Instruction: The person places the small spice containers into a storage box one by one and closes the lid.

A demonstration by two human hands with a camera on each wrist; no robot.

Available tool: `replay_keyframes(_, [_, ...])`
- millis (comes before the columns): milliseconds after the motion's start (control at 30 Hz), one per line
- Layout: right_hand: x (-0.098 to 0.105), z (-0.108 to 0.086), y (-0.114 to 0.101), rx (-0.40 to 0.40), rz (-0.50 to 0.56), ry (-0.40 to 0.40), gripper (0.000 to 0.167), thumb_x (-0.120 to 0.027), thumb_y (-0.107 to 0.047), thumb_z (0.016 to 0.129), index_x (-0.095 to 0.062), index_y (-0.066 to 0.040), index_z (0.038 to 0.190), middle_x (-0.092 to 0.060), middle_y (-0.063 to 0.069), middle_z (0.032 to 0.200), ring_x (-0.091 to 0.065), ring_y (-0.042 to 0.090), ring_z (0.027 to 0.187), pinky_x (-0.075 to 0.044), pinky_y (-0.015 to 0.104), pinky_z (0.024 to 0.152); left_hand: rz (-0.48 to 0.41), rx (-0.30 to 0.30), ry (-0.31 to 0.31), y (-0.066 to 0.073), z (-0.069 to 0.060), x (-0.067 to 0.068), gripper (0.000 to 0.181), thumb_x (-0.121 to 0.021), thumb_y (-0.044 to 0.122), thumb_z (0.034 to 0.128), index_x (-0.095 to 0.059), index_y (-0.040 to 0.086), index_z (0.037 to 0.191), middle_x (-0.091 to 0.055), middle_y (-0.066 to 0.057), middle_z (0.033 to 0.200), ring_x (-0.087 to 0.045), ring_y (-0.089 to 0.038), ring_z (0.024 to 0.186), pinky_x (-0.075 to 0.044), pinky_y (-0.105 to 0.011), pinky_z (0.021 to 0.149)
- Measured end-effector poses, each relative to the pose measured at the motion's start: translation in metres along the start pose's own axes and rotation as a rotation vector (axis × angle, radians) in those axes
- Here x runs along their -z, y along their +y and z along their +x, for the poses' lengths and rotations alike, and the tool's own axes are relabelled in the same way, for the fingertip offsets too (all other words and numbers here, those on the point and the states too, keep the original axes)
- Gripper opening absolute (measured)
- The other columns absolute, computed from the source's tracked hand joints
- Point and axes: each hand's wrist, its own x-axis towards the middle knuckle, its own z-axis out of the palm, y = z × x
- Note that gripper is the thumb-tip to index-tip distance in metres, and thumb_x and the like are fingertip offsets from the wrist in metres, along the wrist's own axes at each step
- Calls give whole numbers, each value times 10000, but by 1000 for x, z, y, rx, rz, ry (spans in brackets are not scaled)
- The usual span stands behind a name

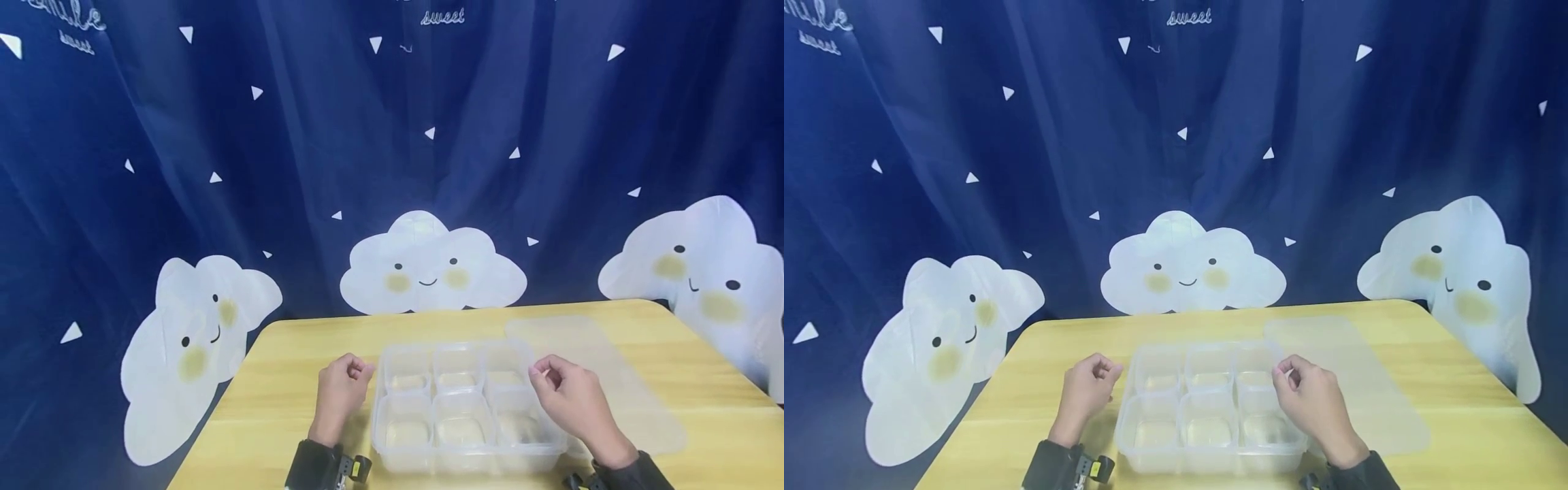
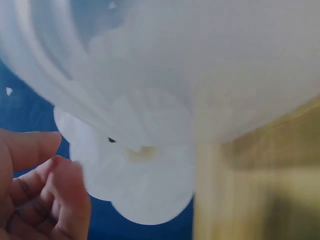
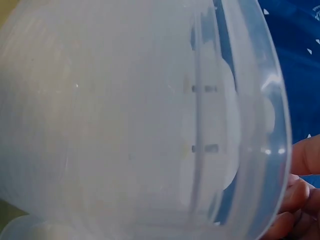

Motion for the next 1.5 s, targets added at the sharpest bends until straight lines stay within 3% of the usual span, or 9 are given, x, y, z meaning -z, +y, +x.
replay_keyframes(200, [4,-6,15,-10,-80,21,49,-660,-82,851,-657,-103,807,-458,-97,585,-393,58,492,-347,243,484,98,-185,85,10,-7,-4,152,-707,110,861,-627,89,734,-577,46,639,-523,-80,558,-469,-228,516])
replay_keyframes(267, [7,-6,24,-27,-127,4,34,-662,-92,849,-668,-61,860,-538,-42,643,-479,112,551,-405,289,511,119,-231,85,12,-8,-6,134,-707,105,855,-635,89,743,-596,45,655,-539,-69,566,-478,-220,519])
replay_keyframes(333, [11,-6,35,-54,-161,-36,144,-663,-115,859,-670,0,945,-626,75,748,-577,221,643,-482,379,573,122,-259,77,15,-9,-7,107,-713,102,848,-644,86,768,-610,38,678,-556,-68,585,-490,-218,535])
replay_keyframes(467, [18,-6,58,-98,-204,-94,324,-669,-159,873,-635,81,1088,-636,296,1014,-608,469,893,-501,575,735,42,-273,37,25,-12,-9,88,-727,94,837,-656,57,873,-635,-10,758,-605,-114,640,-514,-230,573])
replay_keyframes(633, [28,-5,84,-149,-233,-106,421,-670,-207,879,-596,96,1162,-564,370,1151,-534,559,1013,-470,638,764,-123,-254,-17,50,-16,-16,262,-727,113,844,-623,48,1076,-646,-81,971,-656,-213,825,-561,-274,682])
replay_keyframes(900, [45,-7,114,-289,-249,-204,519,-610,-284,923,-511,103,1253,-500,406,1217,-487,584,1043,-462,659,753,-417,-149,-65,93,-40,-48,550,-730,201,858,-476,46,1321,-505,-181,1308,-546,-354,1151,-512,-453,936])
replay_keyframes(1100, [61,-12,132,-379,-209,-276,622,-577,-363,947,-451,146,1282,-432,443,1255,-439,609,1080,-443,665,807,-738,14,-204,130,-70,-71,656,-682,292,895,-352,93,1426,-361,-209,1461,-426,-419,1272,-381,-567,1043])
replay_keyframes(1333, [81,-16,147,-495,-108,-392,753,-475,-477,986,-341,171,1345,-343,489,1290,-402,616,1133,-432,650,857,-1069,119,-323,170,-95,-98,497,-634,164,928,-387,55,1346,-389,-132,1406,-381,-337,1316,-315,-533,1103])
replay_keyframes(1500, [92,-13,152,-578,-40,-421,832,-444,-530,981,-260,175,1382,-260,497,1329,-328,627,1183,-392,666,915,-1133,242,-449,194,-108,-116,458,-650,98,900,-423,58,1297,-454,-101,1316,-480,-294,1206,-359,-573,1052])
